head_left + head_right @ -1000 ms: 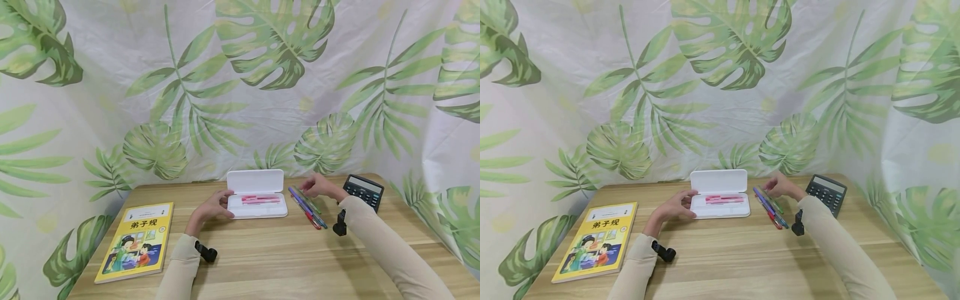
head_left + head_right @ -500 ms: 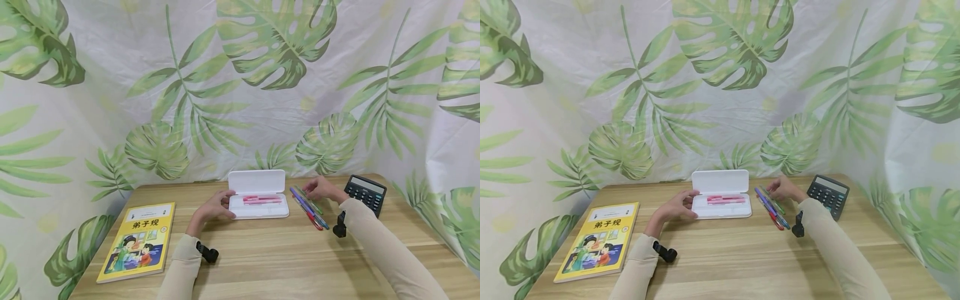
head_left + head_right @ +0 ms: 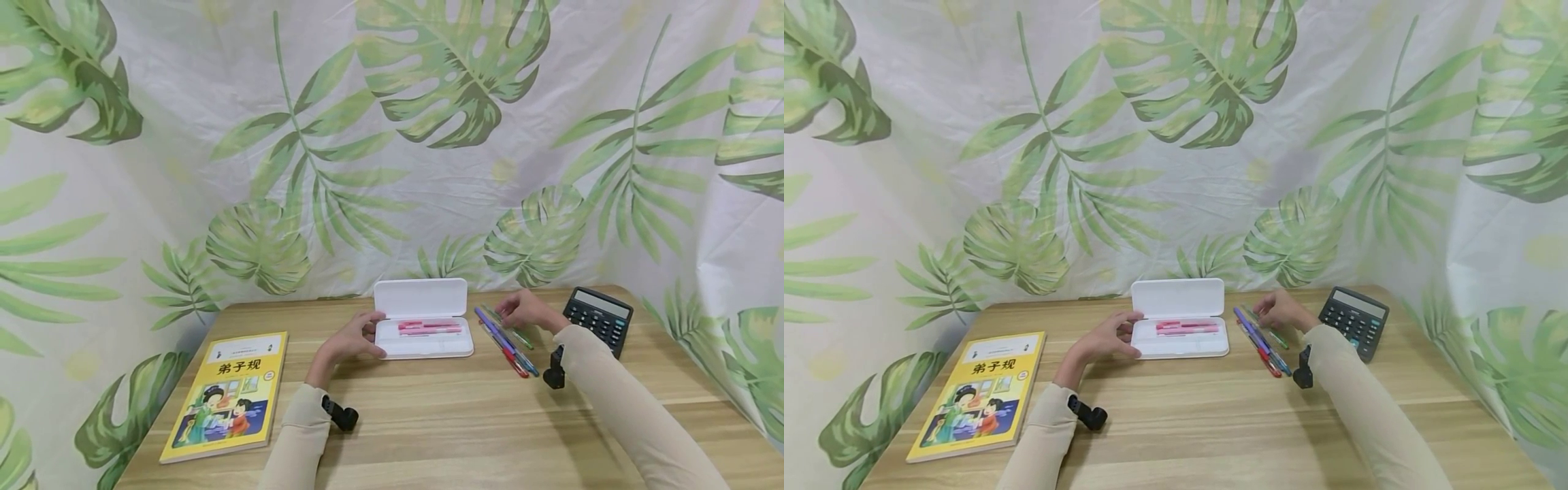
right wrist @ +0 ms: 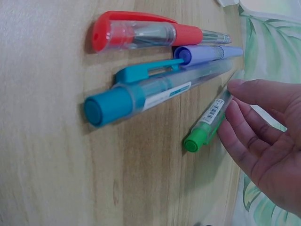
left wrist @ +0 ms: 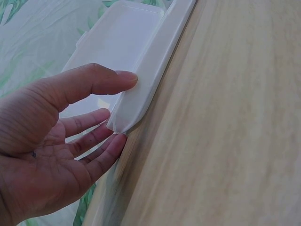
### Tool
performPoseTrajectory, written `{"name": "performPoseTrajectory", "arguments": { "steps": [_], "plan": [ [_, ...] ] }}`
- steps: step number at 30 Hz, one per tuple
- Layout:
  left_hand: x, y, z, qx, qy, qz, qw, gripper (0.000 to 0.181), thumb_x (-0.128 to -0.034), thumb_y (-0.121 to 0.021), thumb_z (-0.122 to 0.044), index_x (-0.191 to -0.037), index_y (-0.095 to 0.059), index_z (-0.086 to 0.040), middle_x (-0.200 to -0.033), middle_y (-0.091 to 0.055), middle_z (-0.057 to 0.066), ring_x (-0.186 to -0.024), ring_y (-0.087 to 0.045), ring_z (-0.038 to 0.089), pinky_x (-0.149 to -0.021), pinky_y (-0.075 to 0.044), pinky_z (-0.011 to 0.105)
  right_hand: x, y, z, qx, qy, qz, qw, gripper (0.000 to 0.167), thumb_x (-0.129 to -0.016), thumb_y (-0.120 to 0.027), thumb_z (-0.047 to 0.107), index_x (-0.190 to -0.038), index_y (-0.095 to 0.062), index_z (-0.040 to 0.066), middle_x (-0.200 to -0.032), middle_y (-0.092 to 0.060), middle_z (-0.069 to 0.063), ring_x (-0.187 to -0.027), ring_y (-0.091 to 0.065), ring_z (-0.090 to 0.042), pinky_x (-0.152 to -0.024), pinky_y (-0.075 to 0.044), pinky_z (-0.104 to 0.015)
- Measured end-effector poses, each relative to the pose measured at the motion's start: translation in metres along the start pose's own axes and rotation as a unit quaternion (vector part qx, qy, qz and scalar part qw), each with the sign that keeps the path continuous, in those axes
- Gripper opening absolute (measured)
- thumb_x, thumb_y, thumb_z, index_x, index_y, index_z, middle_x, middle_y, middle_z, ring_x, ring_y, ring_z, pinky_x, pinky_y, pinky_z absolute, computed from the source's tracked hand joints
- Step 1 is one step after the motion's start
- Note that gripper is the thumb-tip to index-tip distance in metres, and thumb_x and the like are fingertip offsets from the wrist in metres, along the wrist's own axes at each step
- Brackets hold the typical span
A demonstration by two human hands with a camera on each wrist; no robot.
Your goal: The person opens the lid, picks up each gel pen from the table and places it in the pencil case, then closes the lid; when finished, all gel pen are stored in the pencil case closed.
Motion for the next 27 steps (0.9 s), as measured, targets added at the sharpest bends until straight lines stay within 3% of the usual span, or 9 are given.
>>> {"name": "performPoseTrajectory", "arguments": {
  "steps": [8, 22, 27],
  "plan": [
    [-0.001, 0.0, 0.001, -0.008, -0.003, 0.001, 1.0, 0.086, -0.0726, -0.087, 0.0, -0.148, -0.046, -0.005, -0.141, -0.044, 0.025, -0.125, -0.054, 0.037, -0.109, -0.047, 0.049, -0.001, 0.0, -0.002, 0.015, -0.022, -0.005, 0.9996, 0.028, -0.083, -0.077, -0.002, -0.11, -0.071, -0.008, -0.085, -0.071, -0.006, -0.07, -0.059, -0.011, -0.06, -0.051, -0.027],
    [0.001, 0.001, -0.001, -0.011, 0.001, -0.001, 0.9999, 0.085, -0.0737, -0.086, 0.0, -0.148, -0.047, -0.005, -0.138, -0.046, 0.023, -0.121, -0.055, 0.034, -0.106, -0.048, 0.047, 0.011, 0.007, 0.011, 0.022, -0.034, 0.026, 0.9988, 0.03, -0.085, -0.072, 0.0, -0.114, -0.069, -0.01, -0.094, -0.073, -0.013, -0.076, -0.063, -0.014, -0.07, -0.057, -0.035],
    [0.001, 0.002, -0.001, -0.011, 0.001, 0.0, 0.9999, 0.085, -0.0738, -0.086, 0.0, -0.149, -0.046, -0.005, -0.138, -0.046, 0.024, -0.121, -0.055, 0.035, -0.106, -0.048, 0.046, 0.016, 0.014, 0.017, 0.01, -0.016, 0.041, 0.999, 0.032, -0.09, -0.068, 0.002, -0.12, -0.067, -0.01, -0.1, -0.071, -0.017, -0.081, -0.063, -0.013, -0.072, -0.057, -0.034]
  ]
}}
Point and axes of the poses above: each hand's wrist, its own x-axis away from the middle knuckle, its own y-axis out of the back of the hand, z = x × y, the point moved 2 cm from there along -x, towards the middle knuckle
